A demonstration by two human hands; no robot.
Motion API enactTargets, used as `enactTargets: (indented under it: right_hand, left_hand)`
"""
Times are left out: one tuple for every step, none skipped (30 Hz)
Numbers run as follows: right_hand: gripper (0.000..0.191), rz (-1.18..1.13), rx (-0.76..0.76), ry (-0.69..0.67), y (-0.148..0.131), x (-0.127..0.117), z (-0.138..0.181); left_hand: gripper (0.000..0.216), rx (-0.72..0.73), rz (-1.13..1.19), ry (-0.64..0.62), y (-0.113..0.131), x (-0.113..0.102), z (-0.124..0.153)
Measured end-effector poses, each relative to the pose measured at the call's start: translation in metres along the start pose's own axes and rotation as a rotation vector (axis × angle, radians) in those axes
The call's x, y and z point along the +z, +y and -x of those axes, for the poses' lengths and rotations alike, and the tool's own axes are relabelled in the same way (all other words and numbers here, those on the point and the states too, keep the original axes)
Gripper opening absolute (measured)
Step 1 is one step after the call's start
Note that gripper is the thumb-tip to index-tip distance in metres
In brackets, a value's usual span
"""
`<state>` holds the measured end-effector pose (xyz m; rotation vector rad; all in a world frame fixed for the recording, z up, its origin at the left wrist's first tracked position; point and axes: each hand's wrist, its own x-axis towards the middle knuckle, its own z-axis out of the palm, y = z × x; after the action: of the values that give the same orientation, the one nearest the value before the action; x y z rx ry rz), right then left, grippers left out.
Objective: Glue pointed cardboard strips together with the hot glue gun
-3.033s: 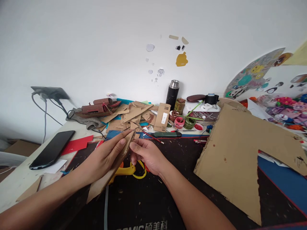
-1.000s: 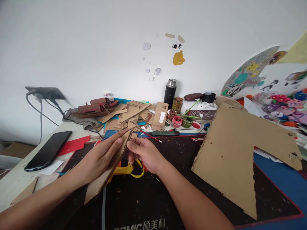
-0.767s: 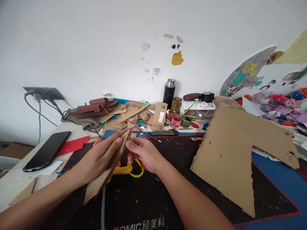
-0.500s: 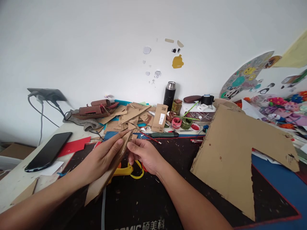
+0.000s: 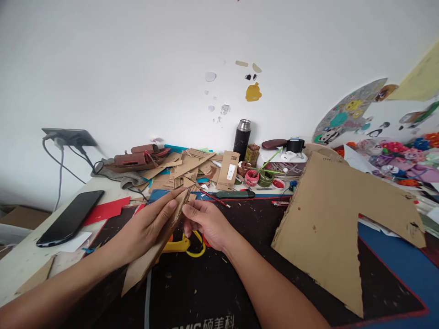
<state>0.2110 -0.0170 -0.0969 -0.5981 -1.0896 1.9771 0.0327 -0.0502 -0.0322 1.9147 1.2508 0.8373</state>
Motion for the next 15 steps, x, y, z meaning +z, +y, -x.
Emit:
enactTargets:
  right_hand:
    - [0.045,-0.001,-0.002,0.001,-0.0002,0.0000,0.0000]
    - [0.045,-0.003,-0.003,0.000,-0.0003,0.0000,0.0000]
    - [0.044,-0.005,-0.004,-0.001,-0.0005,-0.0001,-0.0001]
    - [0.044,-0.005,-0.004,-0.004,-0.0007,-0.0001,-0.0001]
    - [0.044,-0.005,-0.003,-0.005,-0.0007,-0.0001,-0.0001]
    - [0.044,-0.005,-0.003,-0.006,-0.0007,-0.0002,0.0000]
    - [0.043,-0.005,-0.002,-0.006,-0.0006,-0.0002,0.0000]
    - [0.043,-0.007,-0.001,-0.007,-0.0005,-0.0002,0.0001]
    - [0.043,-0.009,0.000,-0.008,-0.0002,-0.0002,0.0003]
    - [0.044,-0.012,0.001,-0.009,0.0000,-0.0001,0.0004]
    - [0.044,-0.014,0.002,-0.009,0.0002,0.0000,0.0006]
    - [0.044,-0.014,0.002,-0.008,0.0004,0.0002,0.0008]
    - [0.044,-0.012,0.003,-0.006,0.0005,0.0003,0.0009]
    - [0.044,-0.010,0.003,-0.003,0.0006,0.0004,0.0010]
    - [0.044,-0.008,0.003,-0.002,0.0007,0.0004,0.0011]
  left_hand:
    - [0.063,0.003,0.000,-0.001,0.0002,-0.0002,-0.0002]
    - [0.063,0.005,-0.002,-0.002,0.0005,-0.0004,-0.0003]
    - [0.063,0.006,-0.006,-0.001,0.0008,-0.0007,-0.0003]
    - [0.063,0.007,-0.010,0.001,0.0010,-0.0011,-0.0002]
    - [0.062,0.007,-0.015,0.002,0.0010,-0.0014,-0.0001]
    - [0.062,0.009,-0.020,0.002,0.0009,-0.0017,0.0002]
    - [0.062,0.010,-0.022,0.000,0.0006,-0.0020,0.0004]
    - [0.062,0.009,-0.023,-0.002,0.0001,-0.0021,0.0006]
    - [0.062,0.008,-0.022,-0.004,-0.0004,-0.0022,0.0006]
    - [0.063,0.005,-0.020,-0.006,-0.0010,-0.0022,0.0005]
    - [0.063,0.003,-0.017,-0.006,-0.0014,-0.0022,0.0003]
    - [0.063,0.002,-0.015,-0.007,-0.0017,-0.0021,-0.0001]
    - [0.063,0.002,-0.014,-0.009,-0.0018,-0.0021,-0.0004]
    - [0.063,0.003,-0.013,-0.010,-0.0017,-0.0021,-0.0008]
    - [0.063,0.005,-0.013,-0.012,-0.0015,-0.0022,-0.0011]
